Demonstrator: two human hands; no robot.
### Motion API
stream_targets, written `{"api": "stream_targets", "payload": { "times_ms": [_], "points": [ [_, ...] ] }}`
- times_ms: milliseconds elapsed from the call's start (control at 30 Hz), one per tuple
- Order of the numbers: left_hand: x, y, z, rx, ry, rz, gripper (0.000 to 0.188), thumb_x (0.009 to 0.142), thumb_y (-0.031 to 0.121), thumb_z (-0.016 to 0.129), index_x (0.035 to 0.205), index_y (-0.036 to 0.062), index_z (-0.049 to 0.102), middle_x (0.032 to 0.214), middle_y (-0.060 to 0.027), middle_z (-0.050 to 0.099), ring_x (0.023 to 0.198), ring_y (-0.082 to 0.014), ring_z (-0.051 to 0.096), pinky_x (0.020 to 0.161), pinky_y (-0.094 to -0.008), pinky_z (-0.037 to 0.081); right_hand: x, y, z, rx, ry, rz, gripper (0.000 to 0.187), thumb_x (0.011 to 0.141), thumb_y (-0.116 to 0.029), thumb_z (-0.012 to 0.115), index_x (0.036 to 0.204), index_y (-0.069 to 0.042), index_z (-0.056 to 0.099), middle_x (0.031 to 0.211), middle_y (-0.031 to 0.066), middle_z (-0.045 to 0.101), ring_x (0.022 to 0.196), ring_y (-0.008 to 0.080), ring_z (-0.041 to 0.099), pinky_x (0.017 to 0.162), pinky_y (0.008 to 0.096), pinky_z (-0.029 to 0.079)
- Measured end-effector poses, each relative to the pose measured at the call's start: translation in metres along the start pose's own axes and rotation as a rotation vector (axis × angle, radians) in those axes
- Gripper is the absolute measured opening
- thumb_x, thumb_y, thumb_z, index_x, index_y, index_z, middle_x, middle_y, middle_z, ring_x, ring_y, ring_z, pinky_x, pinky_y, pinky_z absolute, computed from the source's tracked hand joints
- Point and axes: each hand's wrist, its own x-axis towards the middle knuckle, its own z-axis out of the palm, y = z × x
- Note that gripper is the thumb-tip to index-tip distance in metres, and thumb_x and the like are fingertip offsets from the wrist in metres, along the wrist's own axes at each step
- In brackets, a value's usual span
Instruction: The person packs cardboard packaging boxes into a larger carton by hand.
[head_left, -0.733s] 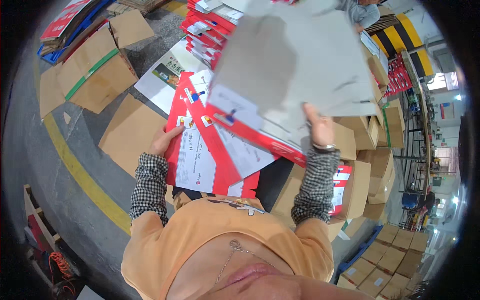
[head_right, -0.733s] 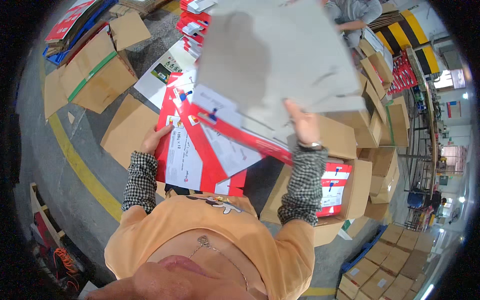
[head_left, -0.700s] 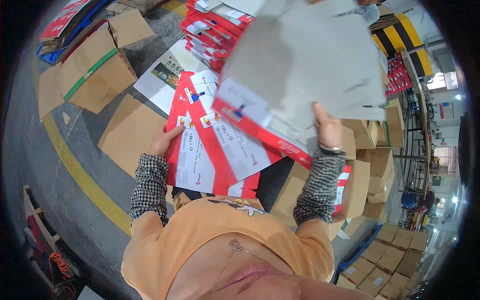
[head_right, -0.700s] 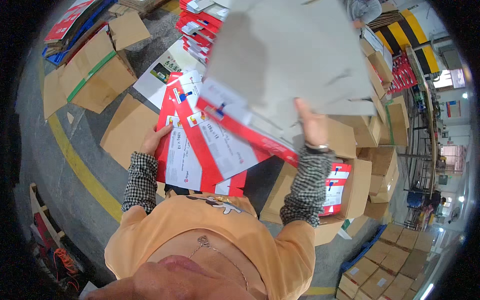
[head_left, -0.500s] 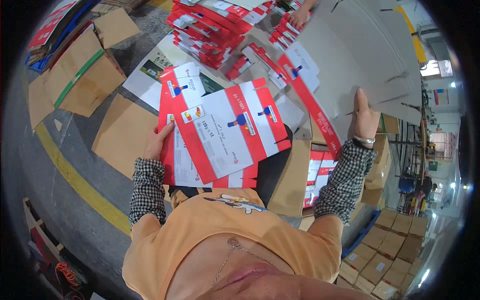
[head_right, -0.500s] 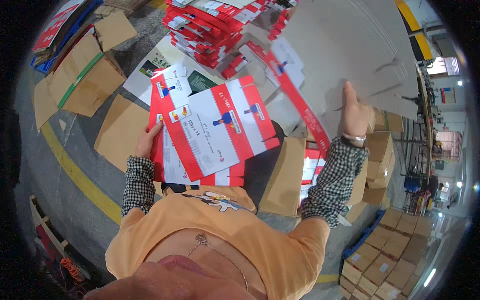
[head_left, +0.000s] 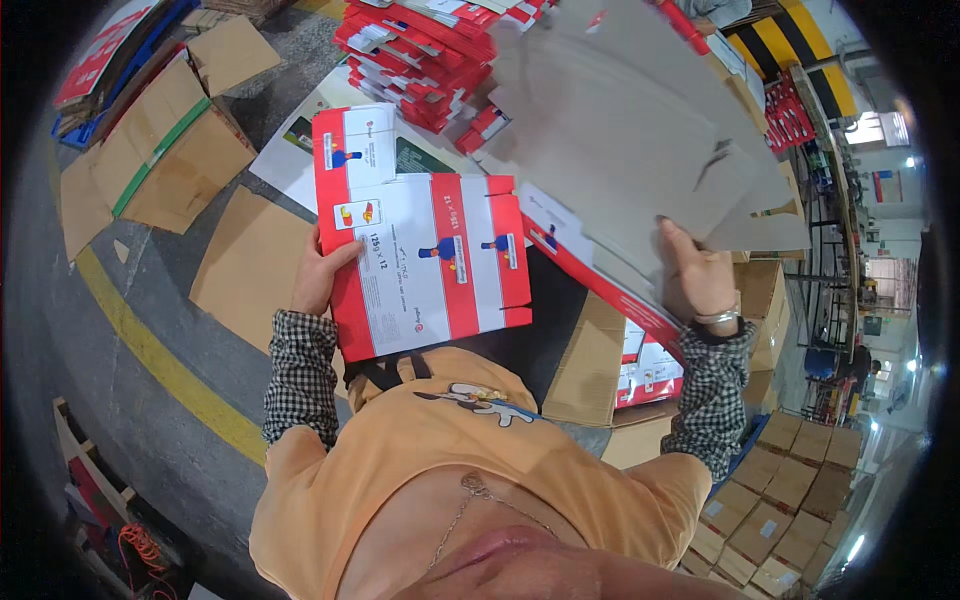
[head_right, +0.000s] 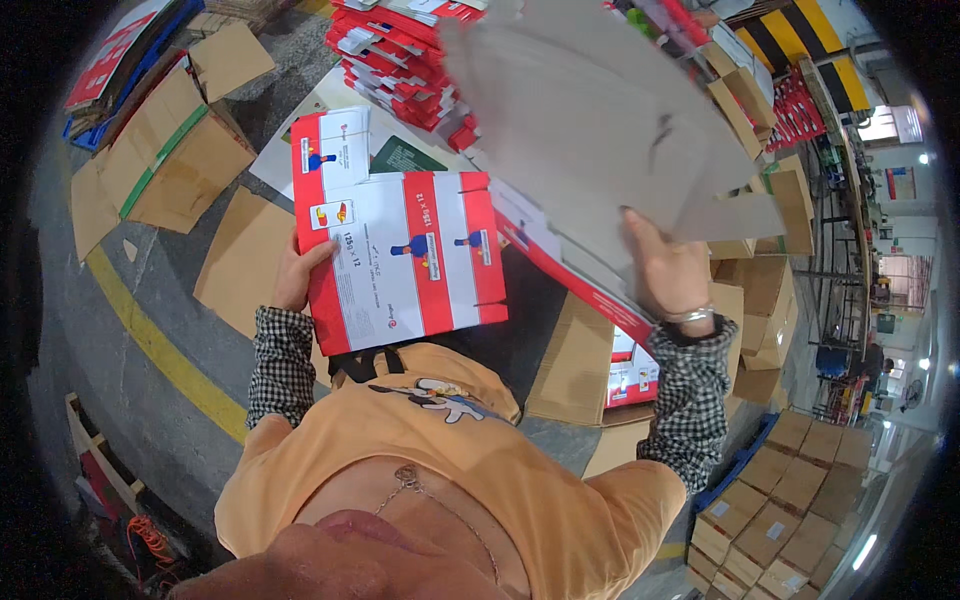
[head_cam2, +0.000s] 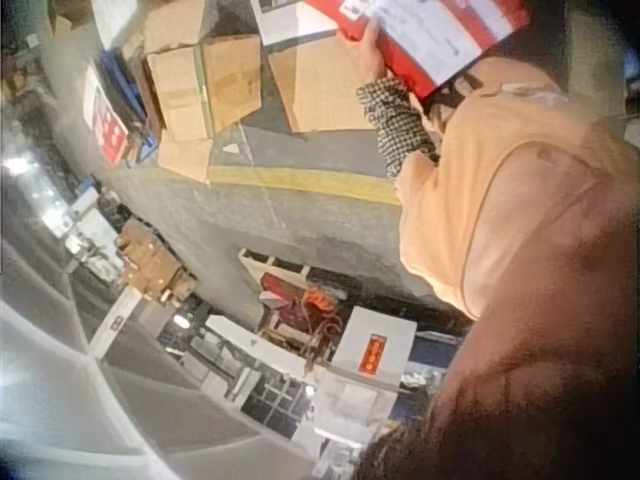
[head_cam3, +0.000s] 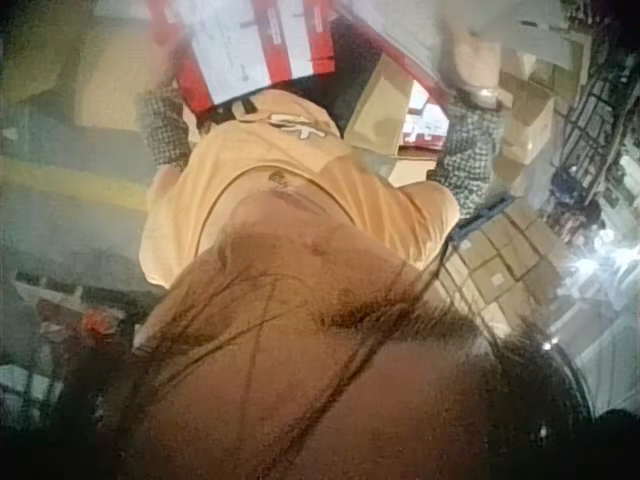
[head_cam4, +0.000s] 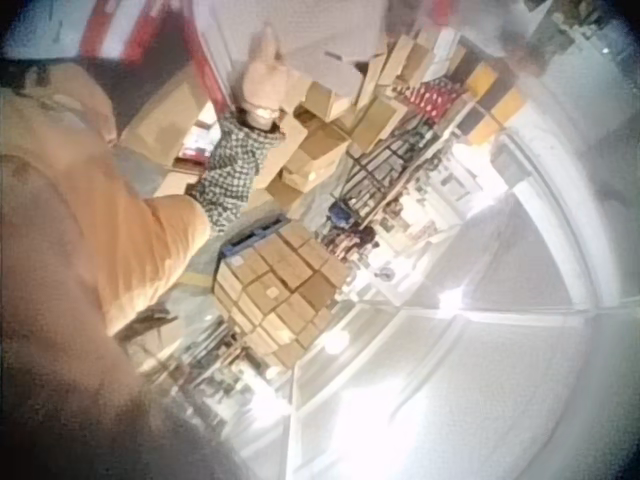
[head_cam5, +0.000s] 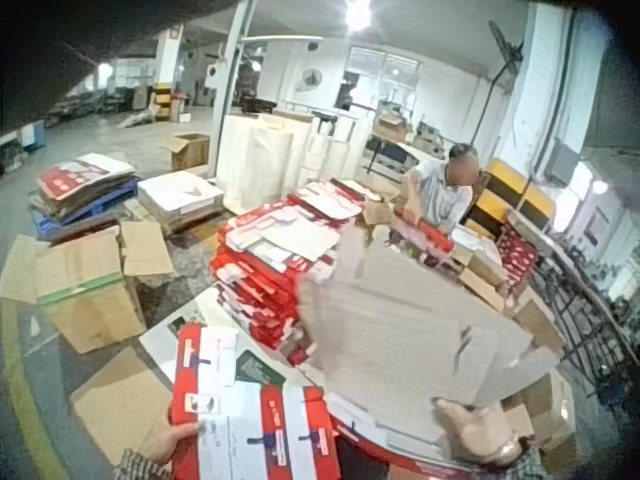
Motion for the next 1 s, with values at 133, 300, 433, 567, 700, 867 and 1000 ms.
{"api": "stream_targets", "payload": {
  "times_ms": [133,300,433,567,700,867,1000],
  "points": [
    [-0.001,0.01,0.008,-0.22,-0.078,-0.106,0.061,0.078,0.011,0.071,0.129,-0.0038,0.04,0.113,-0.0136,0.059,0.099,-0.0211,0.06,0.085,-0.032,0.051,-0.005,-0.005,-0.032,-0.015,0.232,-0.006,0.022,0.087,-0.015,0.064,0.098,0.004,0.065,0.093,0.0098,0.067,0.083,0.0167,0.061,0.075,0.0295,0.046],
    [0.001,0.003,0.011,-0.273,-0.191,-0.261,0.063,0.078,0.01,0.071,0.131,-0.0024,0.039,0.112,-0.0134,0.059,0.101,-0.0214,0.06,0.086,-0.0324,0.05,-0.014,-0.022,-0.07,0.074,0.423,0.068,0.025,0.088,-0.018,0.065,0.101,0.003,0.064,0.096,0.0089,0.065,0.087,0.013,0.059,0.078,0.0267,0.045],
    [-0.011,0.009,0.037,-0.15,-0.203,-0.223,0.063,0.075,0.01,0.075,0.126,-0.0054,0.041,0.112,-0.0138,0.061,0.097,-0.022,0.062,0.085,-0.0329,0.051,0.015,-0.041,-0.026,0.442,0.473,-0.034,0.019,0.088,-0.015,0.065,0.092,0.003,0.066,0.093,0.0033,0.063,0.08,0.011,0.056,0.074,0.0247,0.043],
    [-0.013,0.007,0.055,0.253,-0.16,-0.038,0.067,0.074,0.017,0.077,0.126,-0.0054,0.04,0.111,-0.0184,0.061,0.095,-0.024,0.063,0.083,-0.0329,0.051,0.038,-0.048,0.02,0.634,0.325,-0.029,0.011,0.085,-0.013,0.067,0.079,-0.004,0.063,0.07,-0.0037,0.055,0.063,0.0064,0.045,0.058,0.0245,0.036],
    [-0.019,-0.007,0.057,0.403,-0.104,0.137,0.066,0.077,0.026,0.075,0.124,-0.0065,0.042,0.105,-0.0168,0.063,0.089,-0.0239,0.064,0.077,-0.0317,0.052,0.051,-0.041,0.059,0.687,0.282,-0.119,0.01,0.085,-0.011,0.066,0.081,-0.003,0.062,0.073,-0.0029,0.056,0.064,0.0074,0.046,0.057,0.024,0.036],
    [-0.007,0.022,0.056,0.144,0.07,0.152,0.065,0.086,0.048,0.058,0.12,-0.0066,0.047,0.085,-0.0145,0.061,0.074,-0.028,0.061,0.072,-0.0364,0.052,0.049,-0.022,0.069,0.645,0.204,-0.012,0.013,0.084,-0.012,0.068,0.087,0.0,0.064,0.077,-0.0005,0.06,0.068,0.0088,0.05,0.061,0.0251,0.04],
    [0.024,0.05,0.044,-0.387,-0.584,-0.273,0.076,0.092,0.06,0.036,0.124,-0.0086,0.045,0.097,-0.0264,0.062,0.084,-0.0354,0.064,0.079,-0.0401,0.053,0.039,-0.013,0.065,0.7,0.182,0.019,0.016,0.083,-0.014,0.07,0.088,0.001,0.067,0.075,0.0009,0.061,0.065,0.0092,0.051,0.059,0.025,0.041]
  ]
}}
